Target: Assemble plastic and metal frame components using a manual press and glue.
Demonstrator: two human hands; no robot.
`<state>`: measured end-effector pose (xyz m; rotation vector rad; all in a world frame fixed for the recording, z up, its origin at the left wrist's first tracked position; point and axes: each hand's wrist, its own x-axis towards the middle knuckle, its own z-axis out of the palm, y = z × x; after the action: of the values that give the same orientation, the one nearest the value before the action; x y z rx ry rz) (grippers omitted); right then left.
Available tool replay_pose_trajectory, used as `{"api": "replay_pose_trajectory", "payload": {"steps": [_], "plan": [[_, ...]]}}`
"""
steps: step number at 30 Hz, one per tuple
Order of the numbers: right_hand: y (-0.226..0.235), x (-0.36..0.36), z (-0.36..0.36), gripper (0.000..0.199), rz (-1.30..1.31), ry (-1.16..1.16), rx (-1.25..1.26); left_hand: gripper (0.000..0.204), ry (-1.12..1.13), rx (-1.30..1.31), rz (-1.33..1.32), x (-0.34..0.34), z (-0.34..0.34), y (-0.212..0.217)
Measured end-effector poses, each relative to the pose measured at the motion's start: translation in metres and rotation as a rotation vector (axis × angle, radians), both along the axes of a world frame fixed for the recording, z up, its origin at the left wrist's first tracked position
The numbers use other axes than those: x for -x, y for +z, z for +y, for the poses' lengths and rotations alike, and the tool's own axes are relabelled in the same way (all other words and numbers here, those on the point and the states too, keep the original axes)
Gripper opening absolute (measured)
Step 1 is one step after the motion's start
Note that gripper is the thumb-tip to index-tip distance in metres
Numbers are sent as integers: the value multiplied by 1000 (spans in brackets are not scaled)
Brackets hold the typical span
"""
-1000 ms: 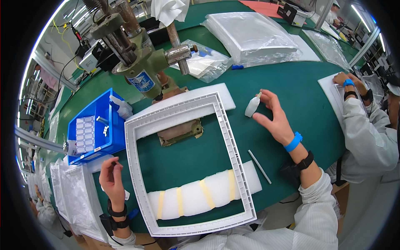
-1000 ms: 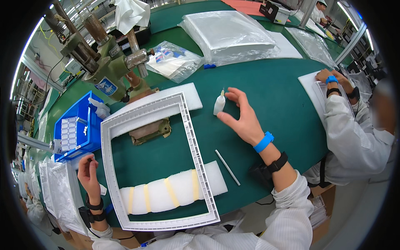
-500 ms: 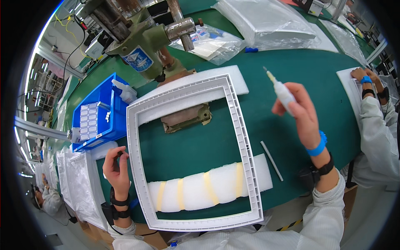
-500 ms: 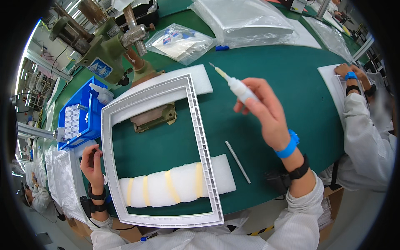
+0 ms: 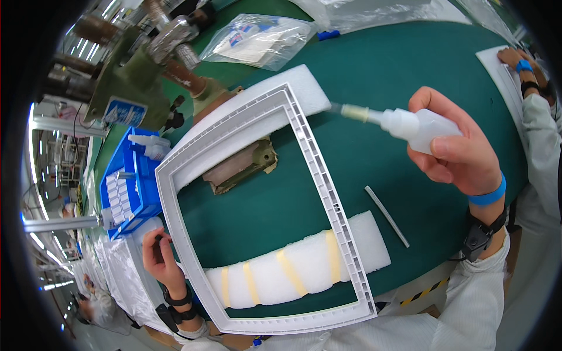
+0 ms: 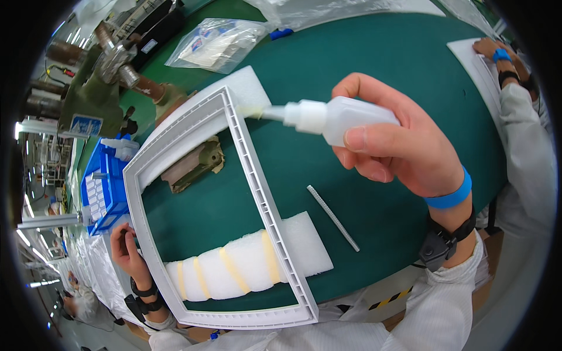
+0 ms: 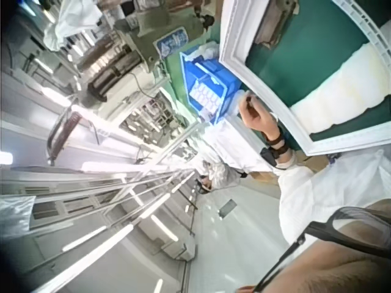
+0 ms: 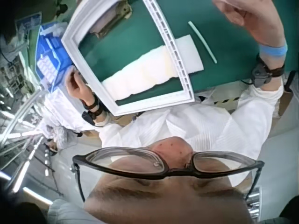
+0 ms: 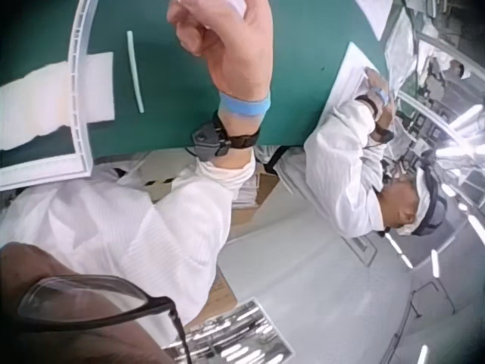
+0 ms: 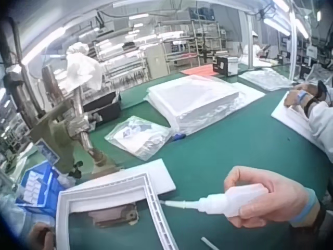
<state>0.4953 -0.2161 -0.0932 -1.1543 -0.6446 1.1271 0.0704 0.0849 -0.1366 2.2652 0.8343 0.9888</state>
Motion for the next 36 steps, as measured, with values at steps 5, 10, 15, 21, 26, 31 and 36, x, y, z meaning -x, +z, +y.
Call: {"api": "replay_pose_trajectory", "payload": {"steps": [5, 10, 15, 21, 26, 31, 36], "plan": [[-5, 0, 1, 52, -41, 31, 94, 21, 26, 27, 6, -3, -2, -4], [-7, -2, -2, 31, 22, 50, 73, 21, 21, 9, 29, -2, -3, -2], [-5, -3, 1, 43, -152, 14, 276, 20, 9, 6, 22, -5, -4, -1], [-7, 0, 4, 43, -239, 19, 296, 20, 1, 4, 25, -3, -3, 1], [-2, 5, 4, 42, -276, 25, 324, 19, 10, 14, 16, -5, -3, -1], [7, 21, 2, 35, -388, -31, 313, 20, 15, 6, 39, -4, -3, -1], [15, 33, -5, 34, -555, -91, 216, 21, 18, 12, 43, -4, -3, -2]]}}
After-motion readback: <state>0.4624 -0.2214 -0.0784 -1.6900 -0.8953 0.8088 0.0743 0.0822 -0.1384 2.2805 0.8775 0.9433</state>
